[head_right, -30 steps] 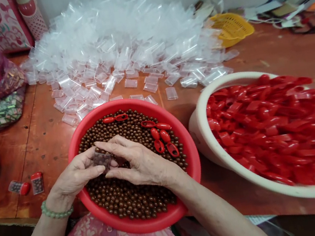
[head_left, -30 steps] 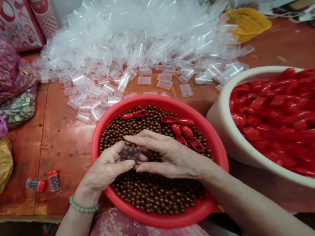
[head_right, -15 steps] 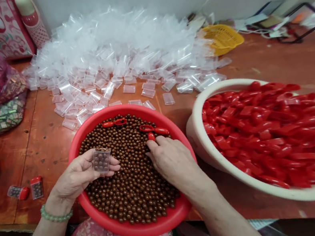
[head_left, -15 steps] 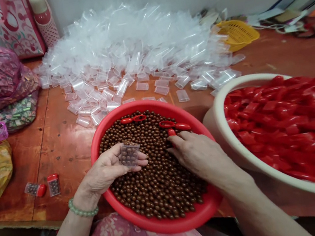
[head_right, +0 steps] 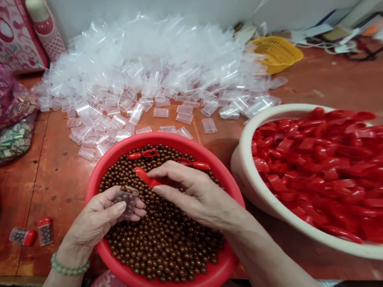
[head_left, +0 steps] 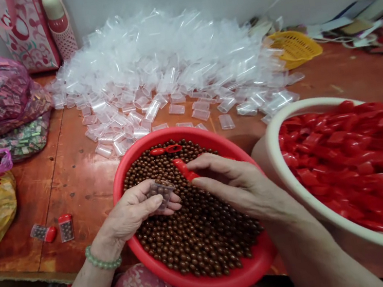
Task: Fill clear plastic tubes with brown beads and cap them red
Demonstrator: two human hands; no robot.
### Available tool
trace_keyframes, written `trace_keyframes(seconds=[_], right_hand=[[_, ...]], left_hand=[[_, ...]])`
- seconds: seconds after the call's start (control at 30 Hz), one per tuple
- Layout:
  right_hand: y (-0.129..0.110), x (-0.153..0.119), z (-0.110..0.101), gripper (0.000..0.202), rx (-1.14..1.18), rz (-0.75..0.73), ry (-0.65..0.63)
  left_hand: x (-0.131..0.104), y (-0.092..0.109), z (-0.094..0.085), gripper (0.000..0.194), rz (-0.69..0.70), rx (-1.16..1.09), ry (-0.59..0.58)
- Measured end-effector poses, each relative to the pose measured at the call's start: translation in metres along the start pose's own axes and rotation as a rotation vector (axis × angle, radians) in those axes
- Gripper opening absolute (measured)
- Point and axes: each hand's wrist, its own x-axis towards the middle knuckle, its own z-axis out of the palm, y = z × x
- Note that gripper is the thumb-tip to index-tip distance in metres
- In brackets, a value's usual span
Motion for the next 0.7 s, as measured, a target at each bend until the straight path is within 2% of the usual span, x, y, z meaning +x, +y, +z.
trace_keyframes(seconds=[0.13, 0.27, 0.47, 0.7], right_hand=[[-0.019, 0.018, 0.006, 0.024, -0.132, -0.132, -0.162], [-0.018, 0.016, 0.005, 0.031, -0.213, -0.131, -0.181], [-0.011, 0.009, -0.002, 0.032, -0.201, -0.096, -0.168], [-0.018, 0.016, -0.007, 0.036, -0.266, -0.085, -0.3]], left_hand=[[0.001, -0.002, 0.0, 0.029, 0.014, 0.02, 0.015], [0.002, -0.004, -0.001, 0.03, 0.034, 0.045, 0.027], [0.004, -0.002, 0.0, 0.033, 0.017, 0.088, 0.043], [0.005, 0.001, 0.004, 0.024, -0.008, 0.276, 0.06]])
